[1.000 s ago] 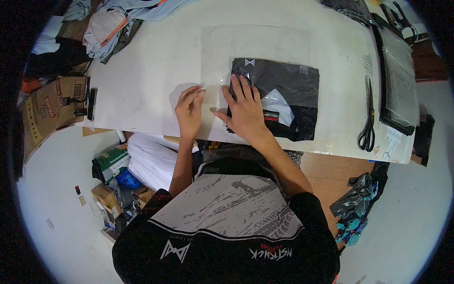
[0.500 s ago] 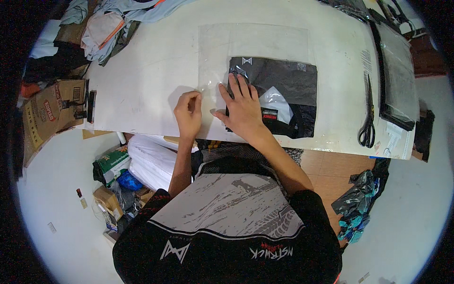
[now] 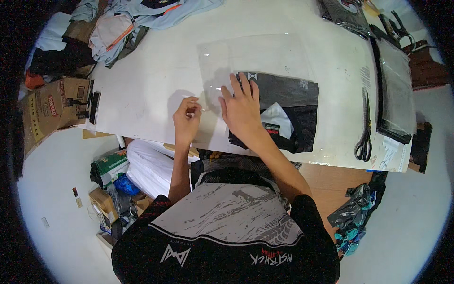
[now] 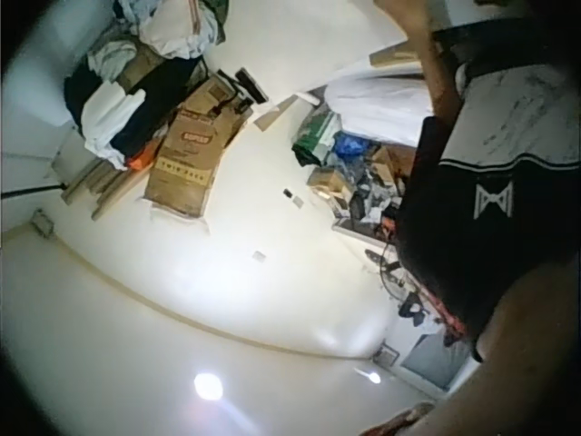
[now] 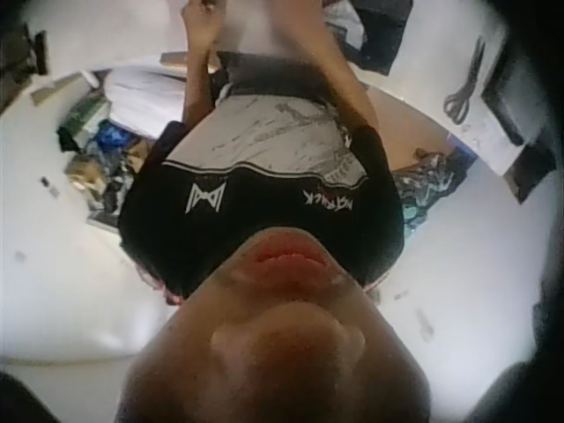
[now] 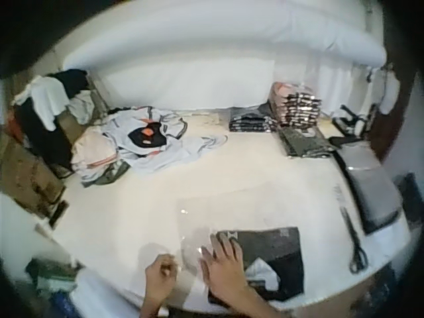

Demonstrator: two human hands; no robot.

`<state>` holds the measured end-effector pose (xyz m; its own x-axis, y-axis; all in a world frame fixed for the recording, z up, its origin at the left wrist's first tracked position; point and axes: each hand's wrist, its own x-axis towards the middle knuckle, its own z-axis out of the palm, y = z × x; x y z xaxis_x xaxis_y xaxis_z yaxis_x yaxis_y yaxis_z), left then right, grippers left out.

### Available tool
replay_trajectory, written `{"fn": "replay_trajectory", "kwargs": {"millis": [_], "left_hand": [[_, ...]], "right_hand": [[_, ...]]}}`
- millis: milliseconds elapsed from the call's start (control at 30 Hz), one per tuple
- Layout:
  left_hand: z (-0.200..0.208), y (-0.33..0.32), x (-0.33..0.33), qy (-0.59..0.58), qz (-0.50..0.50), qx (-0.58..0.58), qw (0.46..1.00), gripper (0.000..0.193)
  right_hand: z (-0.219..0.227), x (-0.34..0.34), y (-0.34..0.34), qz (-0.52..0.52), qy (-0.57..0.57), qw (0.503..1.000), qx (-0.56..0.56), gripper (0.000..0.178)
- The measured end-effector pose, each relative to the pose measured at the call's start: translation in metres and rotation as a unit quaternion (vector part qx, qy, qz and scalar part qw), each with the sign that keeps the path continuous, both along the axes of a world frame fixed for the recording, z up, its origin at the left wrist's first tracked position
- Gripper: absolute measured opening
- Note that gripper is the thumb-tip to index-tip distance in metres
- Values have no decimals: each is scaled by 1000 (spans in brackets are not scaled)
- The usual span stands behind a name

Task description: The recorder folds a black and orange jersey and places it into a plastic bag, then uses scissors to trim loose threads from another jersey.

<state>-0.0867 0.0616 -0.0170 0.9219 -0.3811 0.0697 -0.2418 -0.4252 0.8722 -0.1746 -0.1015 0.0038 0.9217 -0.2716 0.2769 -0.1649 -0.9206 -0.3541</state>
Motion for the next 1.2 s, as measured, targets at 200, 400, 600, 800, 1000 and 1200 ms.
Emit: {"fn": "replay_trajectory", "kwargs": {"millis": [200, 400, 600, 800, 1000, 1200], "left_hand": [[0, -13, 5, -85, -63, 81, 991, 19], [0, -38, 22, -200, -83, 152, 964, 14], [-7, -27, 22, -100, 15, 106, 989, 9], [-8, -19, 35, -53, 41, 94, 993, 19], [10, -55, 59, -160, -5, 189, 969, 27], [-22, -47, 85, -127, -5, 119, 985, 22]], "right_hand": [[-36, 44, -33, 46, -1, 998, -37, 53], [-52, 47, -32, 46, 3, 998, -45, 57], [-55, 48, -30, 39, -18, 998, -36, 56], [-55, 48, -30, 30, -25, 998, -46, 56], [-46, 48, -28, 30, 10, 998, -46, 58], [-51, 50, -28, 36, 38, 998, -22, 63]]}}
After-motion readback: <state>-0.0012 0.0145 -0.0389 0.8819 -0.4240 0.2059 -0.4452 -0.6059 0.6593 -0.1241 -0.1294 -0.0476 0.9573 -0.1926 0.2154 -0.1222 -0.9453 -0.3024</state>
